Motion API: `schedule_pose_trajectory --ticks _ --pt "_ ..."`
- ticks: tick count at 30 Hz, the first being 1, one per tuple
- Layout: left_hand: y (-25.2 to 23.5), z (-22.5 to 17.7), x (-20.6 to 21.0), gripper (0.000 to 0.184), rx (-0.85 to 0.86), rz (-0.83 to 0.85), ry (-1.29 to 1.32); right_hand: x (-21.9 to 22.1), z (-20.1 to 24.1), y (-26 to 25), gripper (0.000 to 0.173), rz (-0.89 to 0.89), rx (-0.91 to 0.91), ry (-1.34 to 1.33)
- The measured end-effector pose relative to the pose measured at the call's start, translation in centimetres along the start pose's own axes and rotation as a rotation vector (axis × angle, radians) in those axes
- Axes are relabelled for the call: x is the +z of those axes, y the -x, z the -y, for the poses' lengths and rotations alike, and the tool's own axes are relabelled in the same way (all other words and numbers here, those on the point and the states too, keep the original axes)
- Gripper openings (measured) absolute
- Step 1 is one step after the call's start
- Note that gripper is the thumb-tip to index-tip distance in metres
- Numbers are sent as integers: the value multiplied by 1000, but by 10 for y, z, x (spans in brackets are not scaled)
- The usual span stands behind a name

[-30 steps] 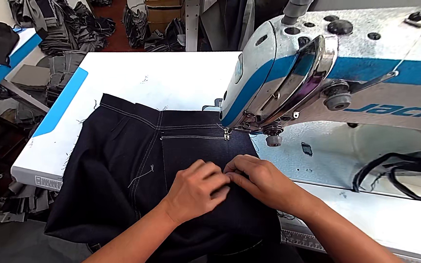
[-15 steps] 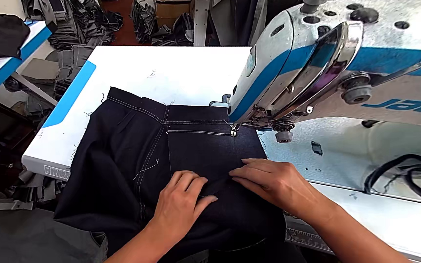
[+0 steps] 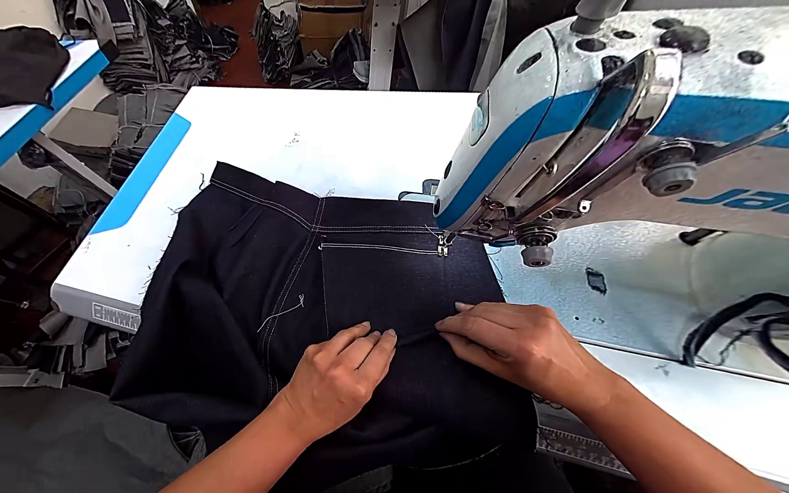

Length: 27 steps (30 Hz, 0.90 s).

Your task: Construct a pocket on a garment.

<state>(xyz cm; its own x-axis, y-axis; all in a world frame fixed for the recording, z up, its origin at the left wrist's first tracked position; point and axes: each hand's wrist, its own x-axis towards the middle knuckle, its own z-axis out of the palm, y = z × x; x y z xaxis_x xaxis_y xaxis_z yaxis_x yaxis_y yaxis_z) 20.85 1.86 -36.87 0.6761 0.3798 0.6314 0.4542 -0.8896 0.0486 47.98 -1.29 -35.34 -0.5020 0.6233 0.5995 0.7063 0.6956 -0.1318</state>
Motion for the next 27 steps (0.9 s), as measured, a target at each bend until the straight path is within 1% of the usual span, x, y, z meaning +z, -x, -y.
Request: schedule_pose_trajectory --ticks 2,4,5,7,8,10,12,15,17,19,22,23,25,27 --pt "-3 4 -3 19 59 31 11 3 -1 5 17 -4 -114 34" --pt "-4 4 -8 23 143 110 -12 0 3 7 20 52 -191 83" --pt "-4 2 -12 25 180 174 -43 -4 8 6 23 97 -171 114" --pt "-6 -1 -19 28 252 297 -116 -11 22 3 27 199 -75 184" --pt "-7 -2 -21 28 282 332 -143 -13 29 2 28 235 -30 206" --pt "-8 -1 -21 24 297 322 -153 -5 47 3 29 234 39 236" --pt "-6 -1 -18 21 255 263 -112 12 66 3 28 169 112 199" --pt "-1 2 -16 19 178 175 -6 34 85 3 25 69 168 134" --pt "4 11 -19 17 161 180 99 38 87 8 25 54 178 128" --pt "12 22 -23 19 168 229 196 36 86 11 26 71 176 141" --pt "21 30 -30 29 182 293 188 35 88 5 26 99 180 205" --pt "21 30 -30 28 180 291 179 35 89 3 25 105 191 214" --pt "17 31 -27 21 182 239 162 34 87 -3 25 110 232 214" --pt "15 32 -21 18 207 153 144 32 83 -9 27 106 271 192"
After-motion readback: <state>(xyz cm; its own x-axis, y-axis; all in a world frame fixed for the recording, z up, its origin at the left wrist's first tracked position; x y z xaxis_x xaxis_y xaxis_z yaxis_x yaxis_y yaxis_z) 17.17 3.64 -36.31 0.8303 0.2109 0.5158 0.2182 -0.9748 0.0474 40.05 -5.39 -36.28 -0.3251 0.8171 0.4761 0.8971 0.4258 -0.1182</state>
